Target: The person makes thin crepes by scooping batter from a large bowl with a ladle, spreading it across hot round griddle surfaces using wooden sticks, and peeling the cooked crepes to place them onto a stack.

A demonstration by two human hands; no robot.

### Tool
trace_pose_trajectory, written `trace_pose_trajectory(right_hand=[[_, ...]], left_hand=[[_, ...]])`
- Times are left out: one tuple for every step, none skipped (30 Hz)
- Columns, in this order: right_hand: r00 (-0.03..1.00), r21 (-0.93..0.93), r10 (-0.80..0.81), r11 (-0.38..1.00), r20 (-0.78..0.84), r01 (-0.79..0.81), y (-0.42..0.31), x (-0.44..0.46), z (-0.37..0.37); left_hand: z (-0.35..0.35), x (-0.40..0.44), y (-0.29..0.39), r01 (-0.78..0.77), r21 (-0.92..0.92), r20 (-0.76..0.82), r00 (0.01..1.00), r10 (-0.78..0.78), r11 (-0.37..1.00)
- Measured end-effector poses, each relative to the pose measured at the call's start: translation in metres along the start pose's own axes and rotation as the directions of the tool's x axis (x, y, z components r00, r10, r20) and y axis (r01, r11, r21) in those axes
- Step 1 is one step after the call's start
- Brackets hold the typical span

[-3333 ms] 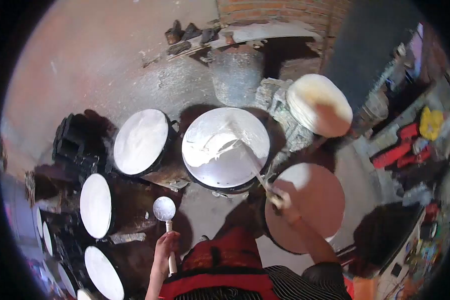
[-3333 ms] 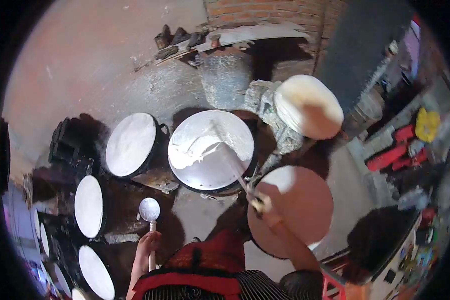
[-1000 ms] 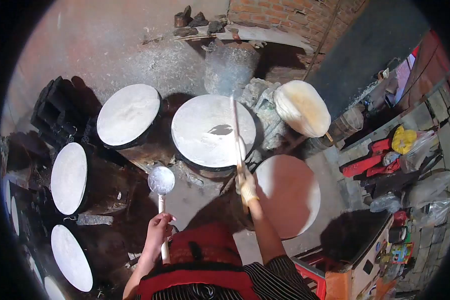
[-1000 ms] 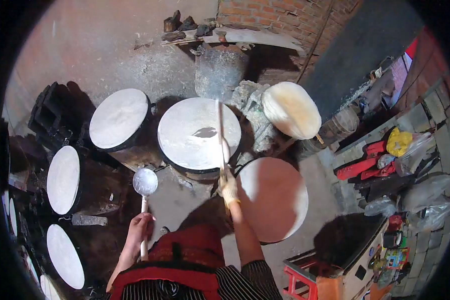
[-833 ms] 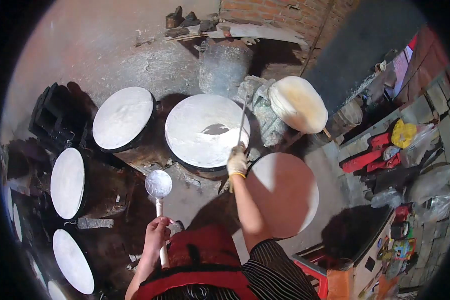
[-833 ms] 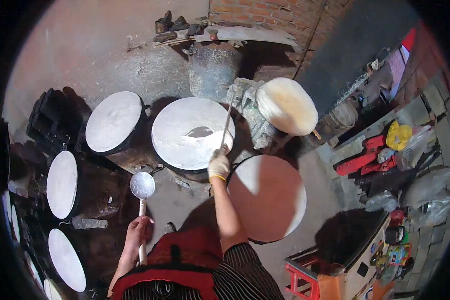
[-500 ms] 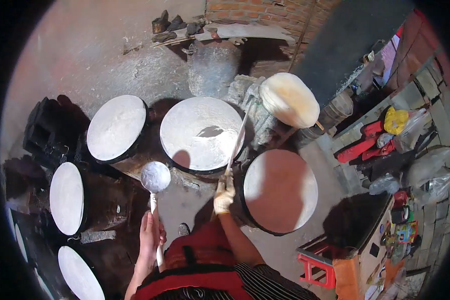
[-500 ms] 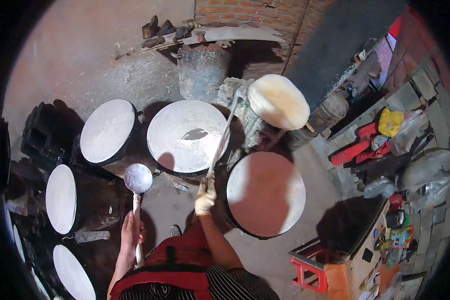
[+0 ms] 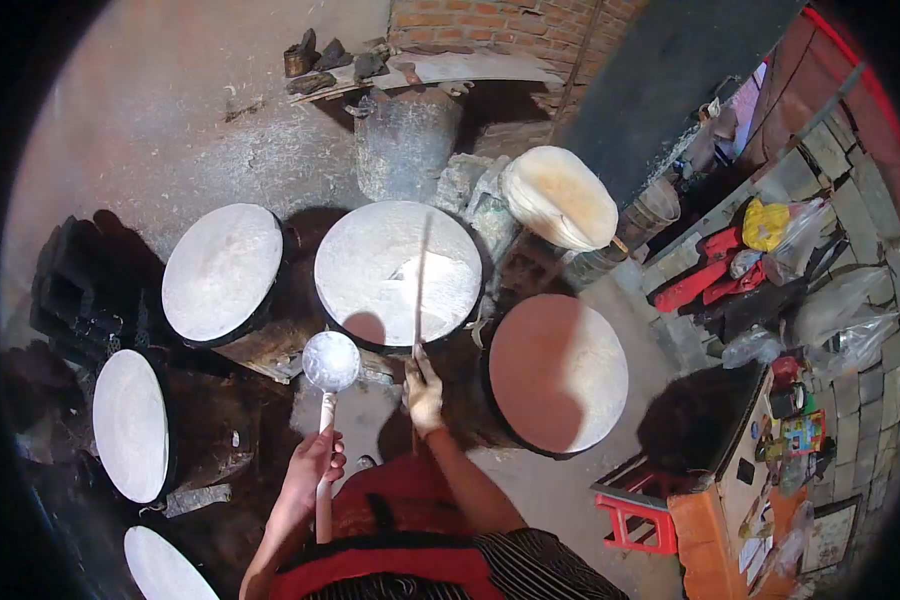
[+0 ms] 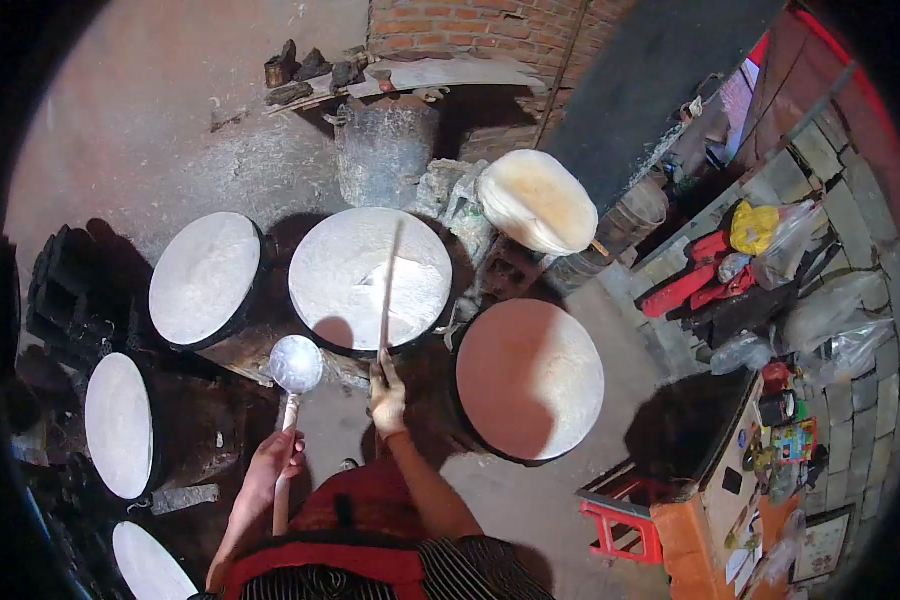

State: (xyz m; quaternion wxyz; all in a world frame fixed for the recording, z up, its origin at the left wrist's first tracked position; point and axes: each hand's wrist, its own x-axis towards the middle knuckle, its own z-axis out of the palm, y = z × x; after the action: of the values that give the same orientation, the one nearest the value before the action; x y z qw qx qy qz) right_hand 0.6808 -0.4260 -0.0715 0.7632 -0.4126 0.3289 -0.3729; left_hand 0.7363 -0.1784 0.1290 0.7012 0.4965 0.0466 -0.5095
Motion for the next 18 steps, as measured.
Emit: trace_pose_trajectory(right_hand=[[0.988,-0.163,0.136,0.979,0.069,-0.123,-0.036,-0.002,0.009],[0.994,-0.154,0.094,0.985,0.062,-0.084,-0.040,0.015,0.002],[0.974,-0.055,0.227,0.972,-0.017,-0.228,-0.064,0.031,0.000],[0.985,-0.102,0.161,0.981,-0.058,-0.166,-0.075,0.042,-0.011],[0.991,-0.153,0.093,0.982,-0.095,-0.107,-0.082,0.049,-0.020],[0.991,-0.149,0.090,0.983,-0.098,-0.104,-0.089,0.044,-0.020],[0.988,-0.079,0.154,0.985,-0.019,-0.155,-0.092,0.032,-0.021],[0.976,-0.014,0.208,0.978,0.066,-0.207,-0.093,0.020,-0.021],[0.975,-0.025,0.189,0.982,0.120,-0.187,-0.079,0.011,-0.022],[0.943,-0.593,-0.201,0.736,0.267,0.325,-0.070,-0.014,-0.036],[0.985,-0.562,0.000,0.822,0.174,0.099,-0.090,-0.043,-0.031],[0.973,-0.505,0.211,0.852,0.097,-0.135,-0.108,-0.068,-0.023],[0.973,-0.502,0.209,0.855,0.098,-0.133,-0.094,-0.077,-0.030],[0.998,-0.522,0.048,0.852,0.040,-0.020,-0.072,-0.086,-0.042],[0.993,-0.550,-0.116,0.831,-0.016,0.089,-0.059,-0.090,-0.047],[0.989,-0.506,-0.054,0.862,-0.140,-0.025,-0.072,-0.096,-0.029],[0.988,-0.505,-0.056,0.863,-0.143,-0.025,-0.050,-0.091,-0.030],[0.990,-0.470,-0.129,0.879,-0.060,0.086,-0.010,-0.083,-0.038]], left_hand=[[-0.002,0.001,0.000,0.015,0.008,0.021,1.000,-0.015,1.000],[-0.002,0.001,0.003,0.016,0.012,0.024,1.000,-0.017,1.000],[0.000,0.001,0.007,0.031,0.066,0.008,0.999,-0.031,0.997],[0.000,0.002,0.011,0.045,0.119,-0.010,0.999,-0.045,0.992],[-0.003,0.008,0.012,0.045,0.122,-0.007,0.999,-0.044,0.991],[-0.010,0.018,0.011,0.035,0.123,0.022,0.999,-0.038,0.992],[-0.017,0.028,0.011,0.028,0.126,0.051,0.998,-0.034,0.992],[-0.020,0.039,0.014,0.028,0.132,0.056,0.998,-0.036,0.991],[-0.019,0.052,0.022,0.036,0.116,0.074,0.996,-0.045,0.993],[-0.019,0.068,0.030,0.045,0.099,0.090,0.995,-0.054,0.994],[-0.021,0.092,0.038,0.042,0.146,0.074,0.996,-0.054,0.988],[-0.017,0.115,0.047,-0.004,0.326,0.029,1.000,-0.005,0.946],[-0.010,0.137,0.056,-0.049,0.408,0.023,0.999,0.043,0.912],[-0.019,0.172,0.054,-0.135,0.452,0.111,0.989,0.095,0.882],[0.001,0.182,0.062,-0.192,0.532,0.079,0.981,0.177,0.825],[0.009,0.201,0.061,-0.152,0.475,0.037,0.987,0.153,0.867],[0.022,0.204,0.063,-0.152,0.477,0.040,0.988,0.152,0.866],[0.039,0.204,0.062,-0.181,0.471,0.092,0.983,0.156,0.863]])
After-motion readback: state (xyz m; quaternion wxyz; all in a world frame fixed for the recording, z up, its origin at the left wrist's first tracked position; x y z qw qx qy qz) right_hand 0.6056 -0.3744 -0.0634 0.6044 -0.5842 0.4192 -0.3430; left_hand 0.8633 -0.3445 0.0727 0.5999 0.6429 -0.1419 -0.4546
